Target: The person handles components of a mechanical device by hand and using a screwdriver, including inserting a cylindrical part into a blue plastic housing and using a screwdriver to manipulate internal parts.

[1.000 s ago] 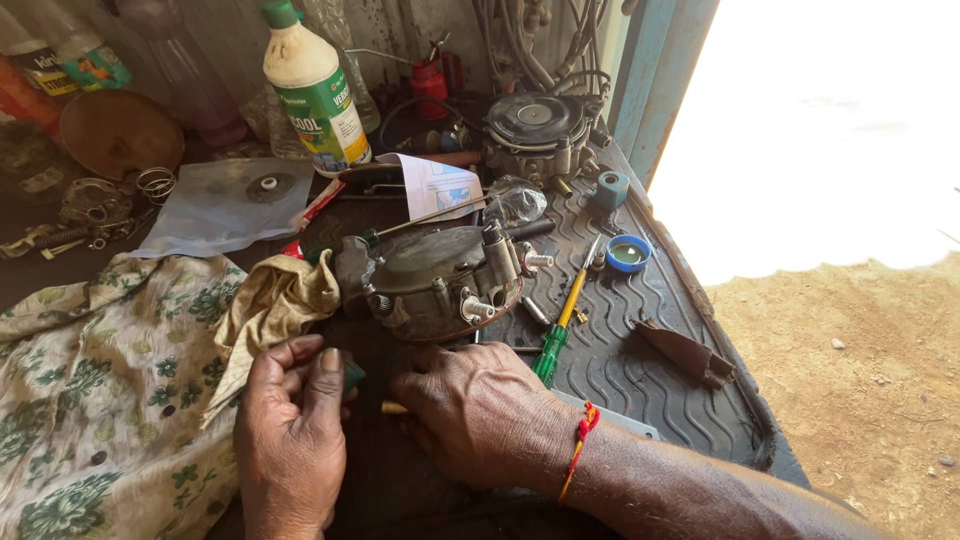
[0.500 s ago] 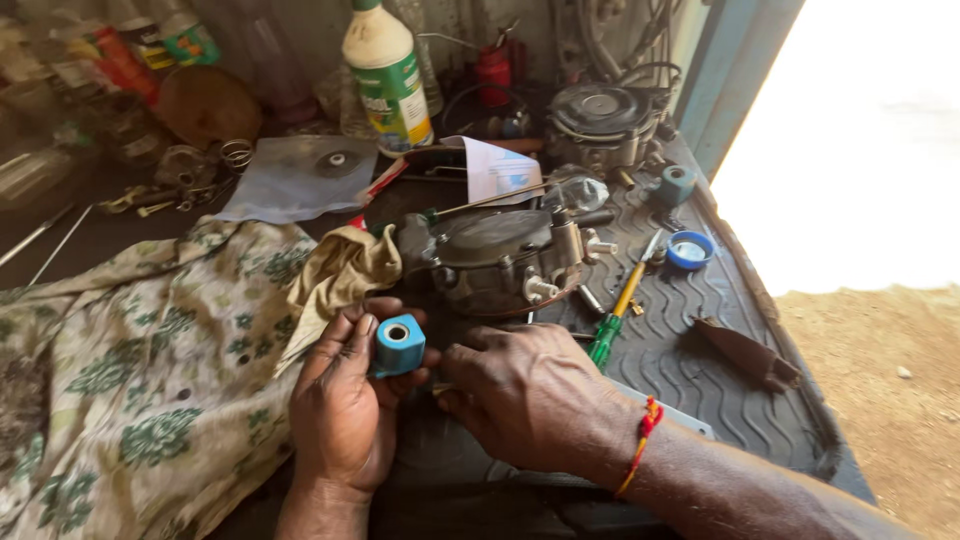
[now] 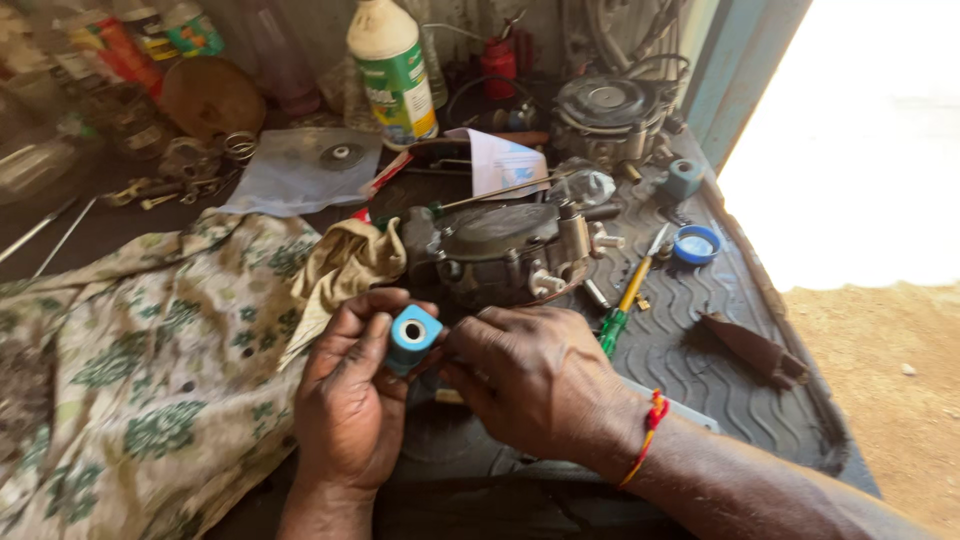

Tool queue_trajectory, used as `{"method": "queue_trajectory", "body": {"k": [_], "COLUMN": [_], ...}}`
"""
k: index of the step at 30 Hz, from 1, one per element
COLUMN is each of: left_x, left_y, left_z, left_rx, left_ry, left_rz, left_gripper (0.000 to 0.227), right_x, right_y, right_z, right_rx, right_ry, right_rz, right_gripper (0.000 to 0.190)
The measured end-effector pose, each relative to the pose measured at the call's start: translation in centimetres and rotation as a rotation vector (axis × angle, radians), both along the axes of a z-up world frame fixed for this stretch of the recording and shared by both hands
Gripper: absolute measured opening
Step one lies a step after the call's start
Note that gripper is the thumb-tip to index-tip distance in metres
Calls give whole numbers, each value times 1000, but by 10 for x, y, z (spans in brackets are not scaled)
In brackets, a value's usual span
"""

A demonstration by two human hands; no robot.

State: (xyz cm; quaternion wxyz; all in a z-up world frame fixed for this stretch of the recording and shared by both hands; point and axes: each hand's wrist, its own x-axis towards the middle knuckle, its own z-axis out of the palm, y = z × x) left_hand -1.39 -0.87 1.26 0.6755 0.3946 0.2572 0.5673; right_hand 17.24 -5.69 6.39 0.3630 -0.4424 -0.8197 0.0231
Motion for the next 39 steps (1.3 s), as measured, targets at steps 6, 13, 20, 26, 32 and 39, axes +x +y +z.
{"method": "queue_trajectory", "body": {"k": [6,13,20,26,32,39], "left_x": [-3,3,8,11,13,13], "left_y": [16,19,10,15,9,8], "left_z": [-13,-24,-22,-24,-15,-10], "left_rx": [-209,-132,400,681,681,574], "left_ry": [83,299,1148,1297,1335,1133], "left_rz": [192,293,591,642,677,658], "left_gripper": [31,26,24,19,20,25], "right_x": [12,110,225,254,227,164], "right_y": [-7,32,107,140,126,28], "right_z": [7,22,-5,-48,-17,65], "right_rx": [186,514,-139,-249,-415,-211], "right_ry": [74,94,10,-353,-395,454], "right_rz": [0,-456,-909,-819,-916,-499], "right_gripper": [13,7,33,42,31,44]}}
